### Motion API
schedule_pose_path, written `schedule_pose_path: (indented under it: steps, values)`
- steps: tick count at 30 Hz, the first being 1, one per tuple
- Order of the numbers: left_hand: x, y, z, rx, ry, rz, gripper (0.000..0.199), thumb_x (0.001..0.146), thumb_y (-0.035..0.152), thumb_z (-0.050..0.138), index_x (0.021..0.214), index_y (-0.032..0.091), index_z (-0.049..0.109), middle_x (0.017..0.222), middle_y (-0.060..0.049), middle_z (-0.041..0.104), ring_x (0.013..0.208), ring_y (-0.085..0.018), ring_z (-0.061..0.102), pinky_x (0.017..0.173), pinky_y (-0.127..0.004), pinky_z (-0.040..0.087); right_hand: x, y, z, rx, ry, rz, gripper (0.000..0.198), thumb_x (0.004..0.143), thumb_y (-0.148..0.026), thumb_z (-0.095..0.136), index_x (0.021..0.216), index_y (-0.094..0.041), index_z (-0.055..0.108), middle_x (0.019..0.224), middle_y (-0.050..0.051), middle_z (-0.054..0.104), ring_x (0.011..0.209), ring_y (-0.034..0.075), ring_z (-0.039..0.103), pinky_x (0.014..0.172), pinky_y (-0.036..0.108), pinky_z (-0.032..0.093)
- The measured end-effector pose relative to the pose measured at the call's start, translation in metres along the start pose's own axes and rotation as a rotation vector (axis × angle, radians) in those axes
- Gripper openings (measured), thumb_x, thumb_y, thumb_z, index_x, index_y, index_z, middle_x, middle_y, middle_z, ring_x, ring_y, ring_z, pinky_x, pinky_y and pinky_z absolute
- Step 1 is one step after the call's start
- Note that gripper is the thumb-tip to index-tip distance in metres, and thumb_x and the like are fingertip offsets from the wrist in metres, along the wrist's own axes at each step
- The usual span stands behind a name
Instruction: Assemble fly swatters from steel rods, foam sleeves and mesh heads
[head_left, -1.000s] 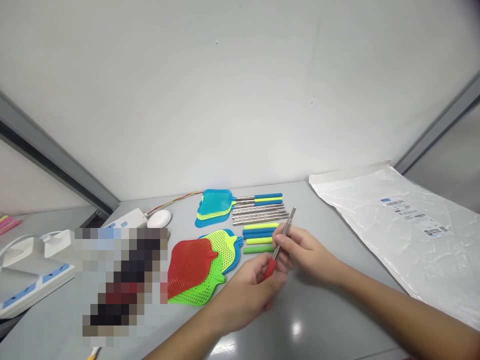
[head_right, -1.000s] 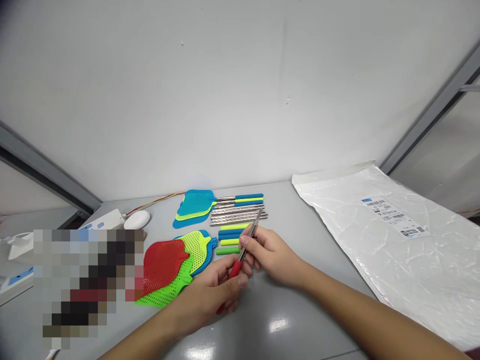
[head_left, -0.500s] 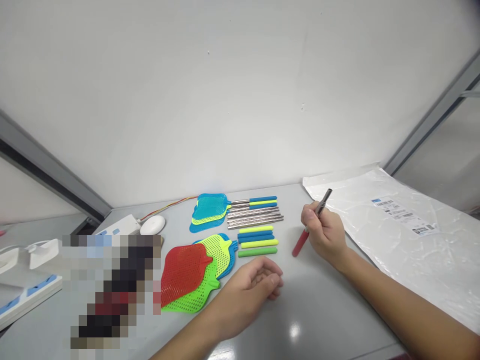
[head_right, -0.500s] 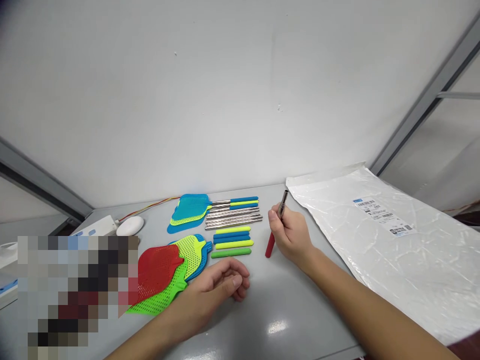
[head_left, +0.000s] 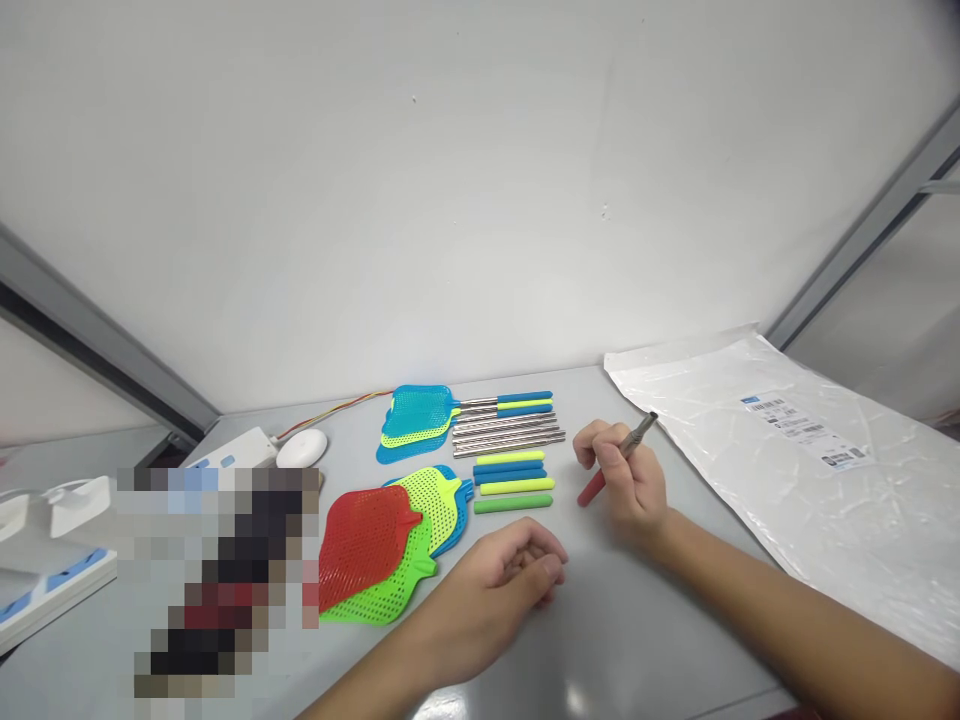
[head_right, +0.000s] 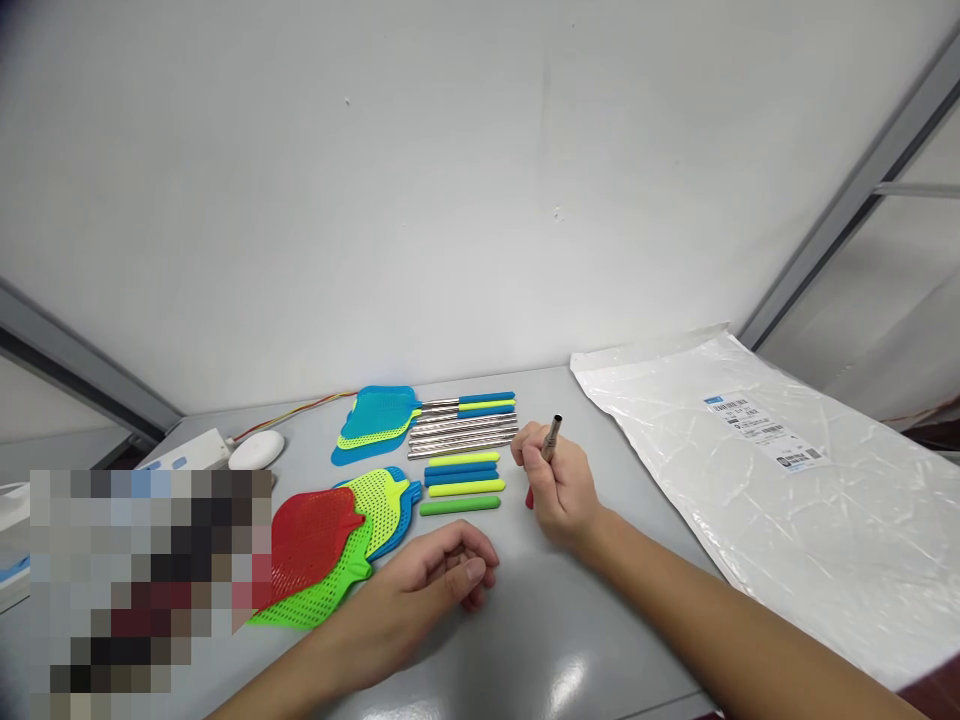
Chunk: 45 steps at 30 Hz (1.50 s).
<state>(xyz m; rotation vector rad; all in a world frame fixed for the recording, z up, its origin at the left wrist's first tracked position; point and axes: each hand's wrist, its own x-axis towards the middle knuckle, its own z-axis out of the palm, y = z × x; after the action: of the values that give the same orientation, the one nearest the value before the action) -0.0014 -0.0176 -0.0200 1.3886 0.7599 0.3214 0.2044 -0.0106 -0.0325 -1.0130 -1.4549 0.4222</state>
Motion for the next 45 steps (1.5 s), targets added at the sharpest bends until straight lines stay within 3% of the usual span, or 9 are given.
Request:
schedule_pose_path:
  steps: [10, 22, 32, 36, 39, 45]
  values:
    - [0.003, -0.001, -0.001, 0.006, -0.004, 0.006, 0.024, 0.092, 0.039, 0.050, 0.099, 0.018, 0.059, 0.089, -0.004, 0.061, 0.083, -0.016, 0.056, 0.079, -0.032, 0.044, -0.002, 0.008, 0.009, 0.059, 0.072, 0.083, 0.033, 0.099, -0.039, 0.031, 0.073, -0.024, 0.045, 0.065, -0.001, 0.049, 0.059, 0.015, 0.045, 0.061, 0.032, 0.038]
    - [0.006, -0.002, -0.003, -0.026, -0.023, 0.065, 0.023, 0.092, 0.037, 0.049, 0.097, 0.016, 0.058, 0.090, -0.005, 0.061, 0.080, -0.016, 0.058, 0.077, -0.032, 0.046, -0.010, 0.006, 0.015, 0.024, -0.078, 0.132, 0.038, 0.098, -0.046, 0.034, 0.069, -0.024, 0.044, 0.059, -0.002, 0.048, 0.050, 0.012, 0.041, 0.055, 0.030, 0.036]
    - [0.006, -0.008, -0.001, -0.049, -0.017, 0.061, 0.026, 0.089, 0.041, 0.053, 0.096, 0.016, 0.059, 0.091, -0.004, 0.061, 0.076, -0.014, 0.058, 0.075, -0.032, 0.045, -0.011, 0.007, 0.017, 0.201, 0.038, 0.219, 0.031, 0.097, -0.047, 0.036, 0.075, -0.026, 0.033, 0.057, -0.007, 0.042, 0.042, 0.011, 0.040, 0.044, 0.027, 0.034]
    - [0.005, -0.014, 0.002, -0.044, 0.011, 0.060, 0.022, 0.088, 0.036, 0.054, 0.098, 0.017, 0.059, 0.084, -0.004, 0.059, 0.074, -0.015, 0.056, 0.073, -0.032, 0.045, 0.003, -0.004, 0.009, 0.278, 0.203, 0.260, 0.031, 0.099, -0.044, 0.033, 0.075, -0.025, 0.034, 0.062, -0.005, 0.044, 0.051, 0.012, 0.046, 0.049, 0.028, 0.037]
    - [0.004, -0.015, 0.005, -0.065, 0.037, 0.081, 0.023, 0.088, 0.035, 0.054, 0.104, 0.019, 0.057, 0.083, -0.003, 0.058, 0.074, -0.015, 0.055, 0.071, -0.031, 0.045, 0.007, -0.012, 0.012, 0.380, 0.294, 0.321, 0.033, 0.098, -0.046, 0.035, 0.074, -0.024, 0.037, 0.062, -0.004, 0.039, 0.051, 0.012, 0.039, 0.048, 0.027, 0.033]
    - [0.000, -0.011, 0.009, 0.033, 0.038, 0.079, 0.031, 0.087, 0.049, 0.054, 0.095, 0.020, 0.062, 0.074, 0.000, 0.053, 0.065, -0.013, 0.047, 0.060, -0.025, 0.038, -0.004, -0.023, 0.028, 0.545, 0.190, 0.552, 0.034, 0.094, -0.051, 0.040, 0.073, -0.024, 0.037, 0.072, -0.003, 0.033, 0.052, 0.012, 0.033, 0.043, 0.027, 0.035]
